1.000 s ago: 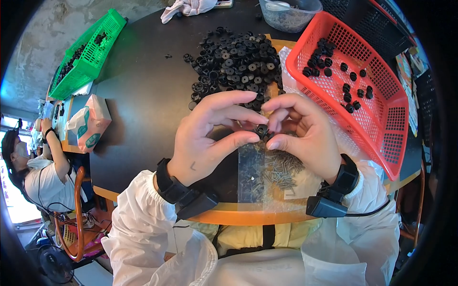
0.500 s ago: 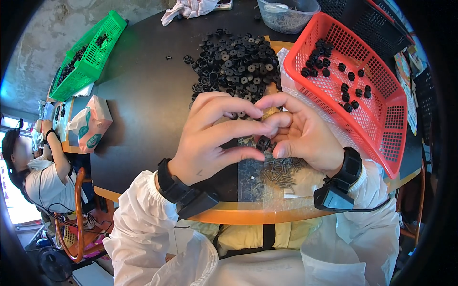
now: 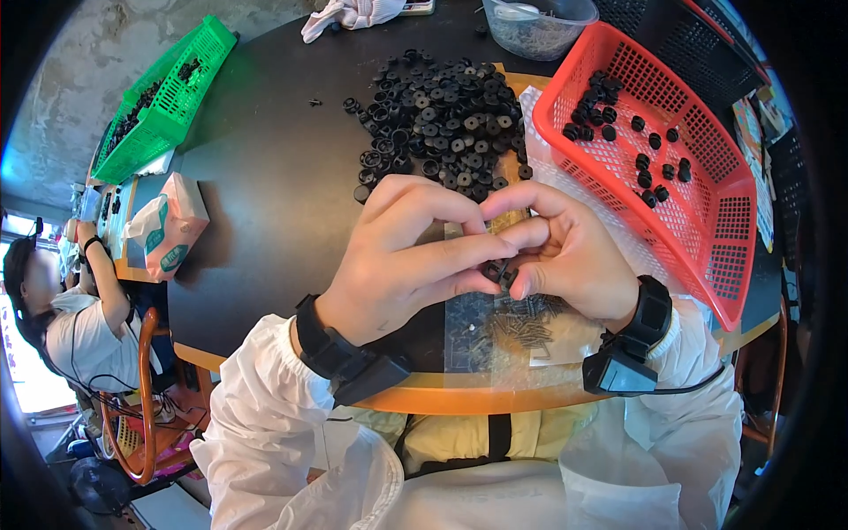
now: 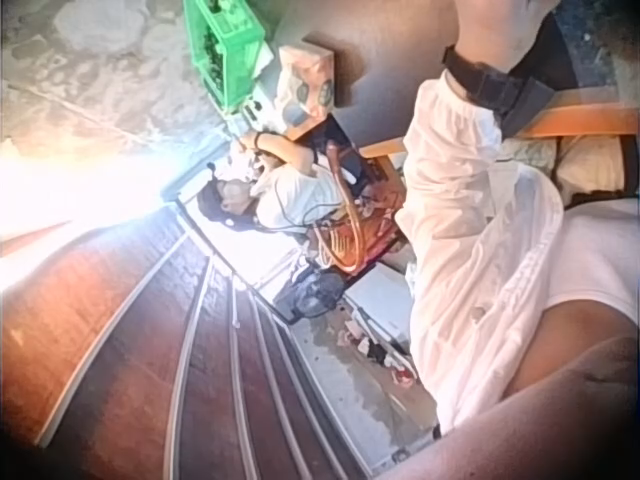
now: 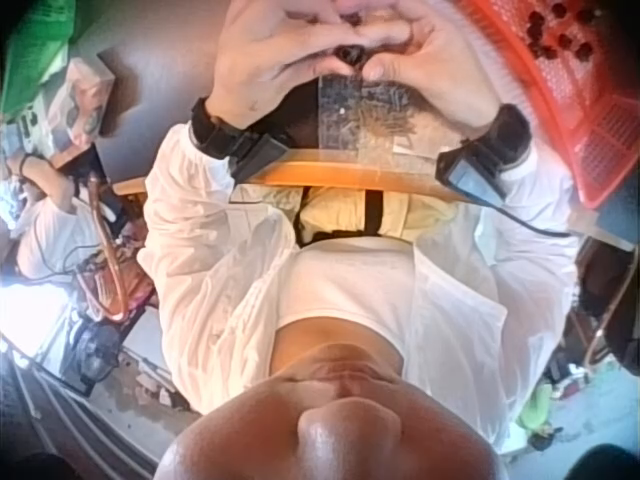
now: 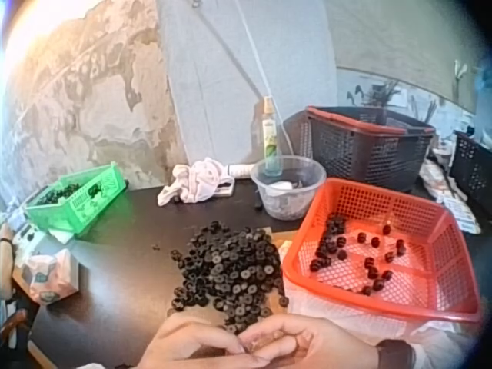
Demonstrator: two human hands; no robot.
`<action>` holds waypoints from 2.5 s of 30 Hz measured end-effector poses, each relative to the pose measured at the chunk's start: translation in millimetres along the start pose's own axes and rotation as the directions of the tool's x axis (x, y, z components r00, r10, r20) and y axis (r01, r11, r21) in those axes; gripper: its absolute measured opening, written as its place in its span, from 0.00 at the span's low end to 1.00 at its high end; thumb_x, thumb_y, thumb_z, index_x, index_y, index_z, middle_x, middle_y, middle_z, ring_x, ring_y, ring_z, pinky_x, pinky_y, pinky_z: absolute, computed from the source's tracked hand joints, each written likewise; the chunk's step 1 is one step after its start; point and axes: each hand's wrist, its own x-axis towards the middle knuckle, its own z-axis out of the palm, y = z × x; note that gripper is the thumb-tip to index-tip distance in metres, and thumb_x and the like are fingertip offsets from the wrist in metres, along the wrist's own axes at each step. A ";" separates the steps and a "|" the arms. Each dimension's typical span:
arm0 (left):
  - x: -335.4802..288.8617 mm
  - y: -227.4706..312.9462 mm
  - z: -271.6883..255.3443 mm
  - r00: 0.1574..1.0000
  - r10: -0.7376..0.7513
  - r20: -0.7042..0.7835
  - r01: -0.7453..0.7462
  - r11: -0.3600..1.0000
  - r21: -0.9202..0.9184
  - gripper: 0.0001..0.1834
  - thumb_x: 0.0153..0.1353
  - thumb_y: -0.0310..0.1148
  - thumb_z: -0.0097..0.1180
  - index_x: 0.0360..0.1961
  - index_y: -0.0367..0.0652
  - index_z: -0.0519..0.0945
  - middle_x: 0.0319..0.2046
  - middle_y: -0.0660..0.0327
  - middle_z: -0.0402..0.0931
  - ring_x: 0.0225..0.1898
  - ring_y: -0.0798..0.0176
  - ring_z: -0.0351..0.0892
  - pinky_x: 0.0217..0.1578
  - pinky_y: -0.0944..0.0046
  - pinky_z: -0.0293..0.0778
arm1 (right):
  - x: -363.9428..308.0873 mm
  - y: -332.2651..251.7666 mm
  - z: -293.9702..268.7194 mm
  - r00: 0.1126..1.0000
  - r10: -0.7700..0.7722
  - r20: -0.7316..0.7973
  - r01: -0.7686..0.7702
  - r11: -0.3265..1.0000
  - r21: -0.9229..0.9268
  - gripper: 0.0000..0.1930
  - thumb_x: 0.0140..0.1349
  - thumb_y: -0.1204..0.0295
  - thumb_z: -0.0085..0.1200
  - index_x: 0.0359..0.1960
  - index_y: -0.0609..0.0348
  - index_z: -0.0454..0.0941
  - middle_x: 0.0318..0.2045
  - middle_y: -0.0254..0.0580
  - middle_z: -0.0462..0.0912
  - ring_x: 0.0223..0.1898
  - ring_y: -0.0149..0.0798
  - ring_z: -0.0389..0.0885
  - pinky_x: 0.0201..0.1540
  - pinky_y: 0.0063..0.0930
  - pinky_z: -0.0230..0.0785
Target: Assembling small black circular components onto metal pins.
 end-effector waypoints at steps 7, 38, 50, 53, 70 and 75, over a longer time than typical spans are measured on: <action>0.5 16.4 -5.2 0.999 -0.037 0.015 0.037 0.999 0.032 0.23 0.33 0.33 0.73 0.38 0.51 0.86 0.31 0.70 0.74 0.33 0.64 0.72 0.34 0.66 0.67 | -5.8 -3.2 9.1 0.995 -0.016 -0.098 0.014 1.000 -0.019 0.20 0.55 0.90 0.54 0.51 0.67 0.71 0.42 0.41 0.80 0.49 0.34 0.80 0.47 0.24 0.77; -0.5 14.8 -1.3 0.996 0.022 -0.090 -0.001 0.974 0.227 0.16 0.36 0.29 0.73 0.32 0.44 0.85 0.23 0.68 0.74 0.21 0.68 0.71 0.19 0.70 0.68 | -7.9 0.9 17.5 0.905 -0.240 -0.351 0.040 0.870 -0.491 0.14 0.55 0.85 0.58 0.43 0.63 0.84 0.37 0.42 0.86 0.38 0.27 0.82 0.43 0.19 0.75; 2.9 28.8 9.9 0.963 -0.100 -0.250 0.140 0.979 0.149 0.20 0.33 0.27 0.76 0.34 0.44 0.86 0.24 0.66 0.74 0.21 0.68 0.74 0.21 0.70 0.69 | -13.3 -1.8 27.8 0.830 -0.322 -0.455 0.107 0.893 -0.437 0.11 0.56 0.86 0.55 0.39 0.64 0.85 0.36 0.43 0.86 0.38 0.27 0.82 0.44 0.19 0.74; 1.1 24.7 14.3 0.954 -0.133 -0.267 0.156 0.985 0.068 0.17 0.38 0.28 0.74 0.34 0.45 0.86 0.24 0.65 0.76 0.21 0.67 0.76 0.21 0.69 0.71 | -14.4 1.2 25.1 0.842 -0.302 -0.447 0.099 0.901 -0.422 0.11 0.56 0.86 0.55 0.40 0.64 0.85 0.36 0.43 0.86 0.38 0.27 0.82 0.43 0.19 0.74; -8.1 8.5 11.8 0.925 -0.332 -0.183 0.251 0.897 -0.363 0.14 0.46 0.21 0.69 0.37 0.37 0.85 0.31 0.56 0.83 0.31 0.64 0.83 0.31 0.69 0.78 | -2.0 11.0 24.5 0.805 -0.477 -0.354 0.215 0.789 -0.575 0.11 0.58 0.84 0.56 0.42 0.65 0.84 0.35 0.39 0.86 0.35 0.25 0.80 0.40 0.18 0.71; -4.6 24.6 9.4 0.923 -0.341 -0.178 0.284 0.916 -0.282 0.14 0.47 0.22 0.69 0.38 0.37 0.83 0.33 0.58 0.81 0.31 0.65 0.82 0.31 0.69 0.78 | -9.8 -3.0 24.6 0.808 -0.556 -0.194 0.226 0.597 -0.770 0.11 0.57 0.79 0.60 0.43 0.65 0.81 0.34 0.41 0.85 0.34 0.28 0.81 0.40 0.19 0.72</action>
